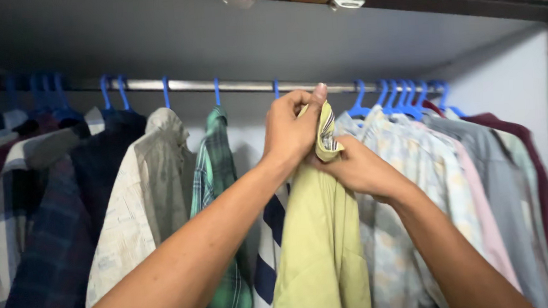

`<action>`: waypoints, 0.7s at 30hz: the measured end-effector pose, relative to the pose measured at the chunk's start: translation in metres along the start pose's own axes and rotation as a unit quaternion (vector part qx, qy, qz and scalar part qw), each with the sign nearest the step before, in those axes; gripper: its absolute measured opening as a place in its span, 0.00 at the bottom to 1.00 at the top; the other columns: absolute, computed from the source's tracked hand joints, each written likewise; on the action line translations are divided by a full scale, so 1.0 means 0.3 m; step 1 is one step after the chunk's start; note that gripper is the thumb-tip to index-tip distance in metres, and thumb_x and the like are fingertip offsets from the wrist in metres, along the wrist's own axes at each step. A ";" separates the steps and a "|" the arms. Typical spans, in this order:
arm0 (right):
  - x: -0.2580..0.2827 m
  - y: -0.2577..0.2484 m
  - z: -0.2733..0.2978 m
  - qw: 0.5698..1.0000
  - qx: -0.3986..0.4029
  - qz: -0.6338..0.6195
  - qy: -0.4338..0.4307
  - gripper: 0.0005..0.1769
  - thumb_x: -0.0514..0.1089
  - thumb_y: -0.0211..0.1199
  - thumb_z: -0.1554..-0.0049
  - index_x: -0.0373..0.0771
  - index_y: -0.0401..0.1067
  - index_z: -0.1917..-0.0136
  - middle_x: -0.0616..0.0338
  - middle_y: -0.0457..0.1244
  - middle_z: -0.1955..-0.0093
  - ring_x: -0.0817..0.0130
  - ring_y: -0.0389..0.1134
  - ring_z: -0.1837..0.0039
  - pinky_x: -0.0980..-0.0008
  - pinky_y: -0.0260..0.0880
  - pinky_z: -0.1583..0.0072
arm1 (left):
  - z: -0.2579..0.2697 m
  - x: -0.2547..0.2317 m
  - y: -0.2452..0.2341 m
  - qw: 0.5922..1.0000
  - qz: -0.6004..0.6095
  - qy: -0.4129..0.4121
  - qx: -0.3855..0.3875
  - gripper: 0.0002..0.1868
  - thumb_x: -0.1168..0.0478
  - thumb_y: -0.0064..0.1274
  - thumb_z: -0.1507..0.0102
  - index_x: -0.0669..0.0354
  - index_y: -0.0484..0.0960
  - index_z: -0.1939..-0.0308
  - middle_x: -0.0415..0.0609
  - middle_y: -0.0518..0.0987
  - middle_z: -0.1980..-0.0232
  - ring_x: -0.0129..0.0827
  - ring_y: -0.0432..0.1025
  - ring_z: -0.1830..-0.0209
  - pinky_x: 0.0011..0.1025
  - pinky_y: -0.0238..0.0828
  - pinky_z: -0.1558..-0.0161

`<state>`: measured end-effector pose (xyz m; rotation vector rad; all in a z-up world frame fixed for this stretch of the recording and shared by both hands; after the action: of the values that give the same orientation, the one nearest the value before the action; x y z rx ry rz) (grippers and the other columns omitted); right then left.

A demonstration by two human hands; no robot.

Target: The person removes several shirts from a closet, places them on a bed, then places a striped shirt on a hanger and returns it to the closet. The person also folds a green shirt and places it in the closet.

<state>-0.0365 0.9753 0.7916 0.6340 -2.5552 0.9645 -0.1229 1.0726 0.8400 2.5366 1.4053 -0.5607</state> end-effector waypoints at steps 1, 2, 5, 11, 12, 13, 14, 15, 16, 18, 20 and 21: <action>0.002 -0.006 0.016 0.998 -0.052 -0.034 -0.015 0.18 0.50 0.58 0.39 0.31 0.77 0.49 0.60 0.69 0.59 0.74 0.66 0.58 0.68 0.68 0.57 | 0.023 -0.009 0.010 1.000 0.014 0.018 0.005 0.27 0.40 0.57 0.38 0.65 0.83 0.60 0.49 0.82 0.65 0.30 0.73 0.64 0.33 0.72 0.59; 0.007 -0.017 0.043 0.992 -0.103 -0.068 -0.031 0.18 0.49 0.56 0.38 0.31 0.76 0.49 0.63 0.69 0.60 0.76 0.67 0.58 0.70 0.69 0.58 | 0.050 -0.016 0.019 0.999 0.028 0.036 0.009 0.31 0.39 0.61 0.41 0.67 0.81 0.53 0.52 0.82 0.58 0.33 0.73 0.57 0.34 0.73 0.53; 0.031 -0.040 0.141 0.923 -0.251 -0.290 0.035 0.18 0.53 0.58 0.37 0.35 0.73 0.49 0.62 0.67 0.62 0.75 0.67 0.61 0.69 0.71 0.61 | 0.175 -0.045 0.047 0.993 -0.008 0.110 0.053 0.57 0.39 0.74 0.52 0.74 0.62 0.34 0.65 0.71 0.39 0.43 0.67 0.39 0.38 0.69 0.41; 0.262 -0.224 0.391 0.870 -0.308 -0.373 -0.092 0.18 0.55 0.59 0.29 0.37 0.70 0.50 0.60 0.63 0.62 0.72 0.64 0.64 0.71 0.66 0.62 | 0.546 -0.130 0.168 0.911 0.119 -0.062 0.390 0.54 0.43 0.72 0.56 0.70 0.68 0.35 0.56 0.81 0.46 0.43 0.78 0.45 0.37 0.74 0.42; 0.312 -0.252 0.434 0.866 -0.295 -0.380 -0.138 0.14 0.52 0.59 0.28 0.40 0.68 0.48 0.61 0.63 0.61 0.73 0.63 0.65 0.72 0.64 0.63 | 0.587 -0.157 0.167 0.899 0.116 -0.033 0.421 0.43 0.45 0.70 0.52 0.70 0.77 0.40 0.54 0.84 0.51 0.41 0.80 0.49 0.37 0.75 0.44; 0.349 -0.279 0.482 0.907 -0.324 -0.250 -0.104 0.15 0.52 0.59 0.30 0.38 0.69 0.46 0.59 0.63 0.60 0.70 0.63 0.63 0.70 0.64 0.62 | 0.613 -0.185 0.171 0.884 0.112 -0.002 0.453 0.34 0.47 0.68 0.48 0.70 0.86 0.46 0.52 0.87 0.55 0.40 0.82 0.53 0.37 0.77 0.47; 0.382 -0.302 0.536 0.929 -0.346 -0.115 -0.066 0.16 0.52 0.60 0.31 0.36 0.69 0.44 0.57 0.63 0.59 0.68 0.63 0.62 0.68 0.65 0.61 | 0.607 -0.200 0.164 0.919 0.071 -0.002 0.388 0.29 0.50 0.67 0.47 0.67 0.87 0.48 0.52 0.86 0.58 0.39 0.81 0.56 0.36 0.77 0.50; 0.411 -0.321 0.581 0.932 -0.360 0.023 -0.025 0.18 0.51 0.60 0.32 0.34 0.69 0.41 0.55 0.63 0.58 0.66 0.64 0.61 0.66 0.65 0.60 | 0.604 -0.218 0.159 0.948 0.031 -0.004 0.318 0.23 0.54 0.65 0.46 0.64 0.88 0.51 0.51 0.84 0.61 0.38 0.81 0.59 0.35 0.77 0.53; 0.435 -0.326 0.608 0.947 -0.308 0.090 -0.016 0.21 0.50 0.64 0.37 0.35 0.68 0.37 0.56 0.63 0.53 0.67 0.65 0.56 0.67 0.67 0.56 | 0.600 -0.236 0.153 0.969 -0.008 -0.006 0.246 0.18 0.58 0.64 0.45 0.60 0.89 0.53 0.51 0.83 0.65 0.38 0.80 0.62 0.35 0.77 0.56; 0.460 -0.316 0.658 0.956 -0.197 0.219 0.006 0.35 0.47 0.73 0.47 0.38 0.66 0.29 0.57 0.63 0.43 0.70 0.68 0.45 0.70 0.71 0.48 | 0.595 -0.274 0.146 0.985 0.102 0.001 0.142 0.19 0.66 0.55 0.46 0.65 0.87 0.51 0.51 0.85 0.63 0.34 0.80 0.61 0.32 0.77 0.59; 0.467 -0.265 0.711 0.979 -0.112 0.173 0.002 0.45 0.46 0.78 0.53 0.38 0.63 0.26 0.58 0.65 0.38 0.69 0.66 0.39 0.70 0.67 0.42 | 0.588 -0.308 0.161 0.969 0.232 -0.004 0.090 0.20 0.71 0.51 0.44 0.68 0.84 0.49 0.51 0.86 0.60 0.31 0.80 0.59 0.30 0.77 0.59; 0.477 -0.245 0.729 0.986 -0.068 0.149 0.000 0.50 0.46 0.81 0.56 0.38 0.61 0.25 0.59 0.67 0.36 0.69 0.65 0.36 0.70 0.66 0.40 | 0.584 -0.330 0.183 0.948 0.306 -0.011 0.091 0.18 0.72 0.50 0.42 0.69 0.83 0.48 0.51 0.86 0.58 0.30 0.80 0.58 0.28 0.78 0.58</action>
<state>-0.1525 0.7353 0.7396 0.2173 -2.7387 0.8658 -0.1650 0.9072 0.7203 2.8851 0.5077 -0.6095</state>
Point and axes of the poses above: each hand's wrist, its own z-axis away from the middle knuckle, its own y-axis out of the palm, x = y × z, the point moved 4 cm from there along -z, towards the middle knuckle
